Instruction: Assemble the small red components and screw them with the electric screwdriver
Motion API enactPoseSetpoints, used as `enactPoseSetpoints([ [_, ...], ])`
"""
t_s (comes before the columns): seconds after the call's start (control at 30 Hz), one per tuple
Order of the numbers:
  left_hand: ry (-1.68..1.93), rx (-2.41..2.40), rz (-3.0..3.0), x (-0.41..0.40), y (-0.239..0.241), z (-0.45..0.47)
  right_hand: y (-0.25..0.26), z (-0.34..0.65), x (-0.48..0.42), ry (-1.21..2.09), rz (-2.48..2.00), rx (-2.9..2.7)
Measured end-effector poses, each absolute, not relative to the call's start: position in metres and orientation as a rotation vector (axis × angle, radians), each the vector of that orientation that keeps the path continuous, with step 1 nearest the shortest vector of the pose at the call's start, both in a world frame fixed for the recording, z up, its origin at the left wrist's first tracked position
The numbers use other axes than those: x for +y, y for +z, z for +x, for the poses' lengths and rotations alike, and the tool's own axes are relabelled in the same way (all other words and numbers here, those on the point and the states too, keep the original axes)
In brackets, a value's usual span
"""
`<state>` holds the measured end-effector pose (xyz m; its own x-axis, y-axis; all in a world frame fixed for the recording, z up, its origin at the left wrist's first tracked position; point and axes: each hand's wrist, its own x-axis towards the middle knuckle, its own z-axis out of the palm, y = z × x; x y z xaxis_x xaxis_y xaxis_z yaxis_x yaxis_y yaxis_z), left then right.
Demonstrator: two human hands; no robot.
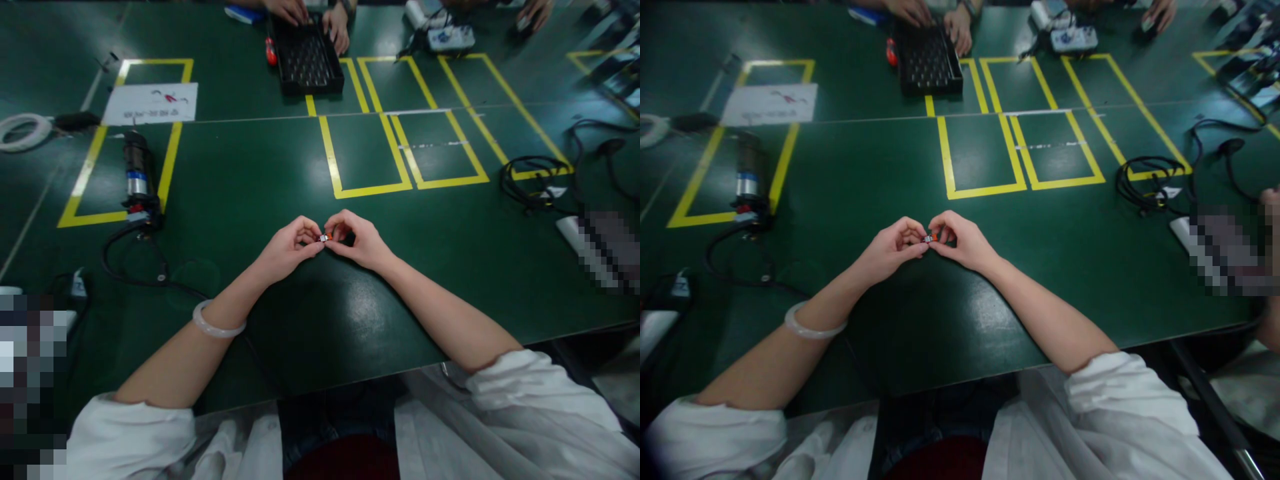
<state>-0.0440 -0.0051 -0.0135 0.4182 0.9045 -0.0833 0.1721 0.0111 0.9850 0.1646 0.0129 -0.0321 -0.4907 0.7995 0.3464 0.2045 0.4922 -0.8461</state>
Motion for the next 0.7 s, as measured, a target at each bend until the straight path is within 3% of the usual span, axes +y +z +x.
enactPoseSetpoints([
  [0.7,0.82,1.027,1.489,-0.0056,-0.0172,-0.0441,-0.03,0.1631,0.0104,0.874,-0.854,-2.072],
])
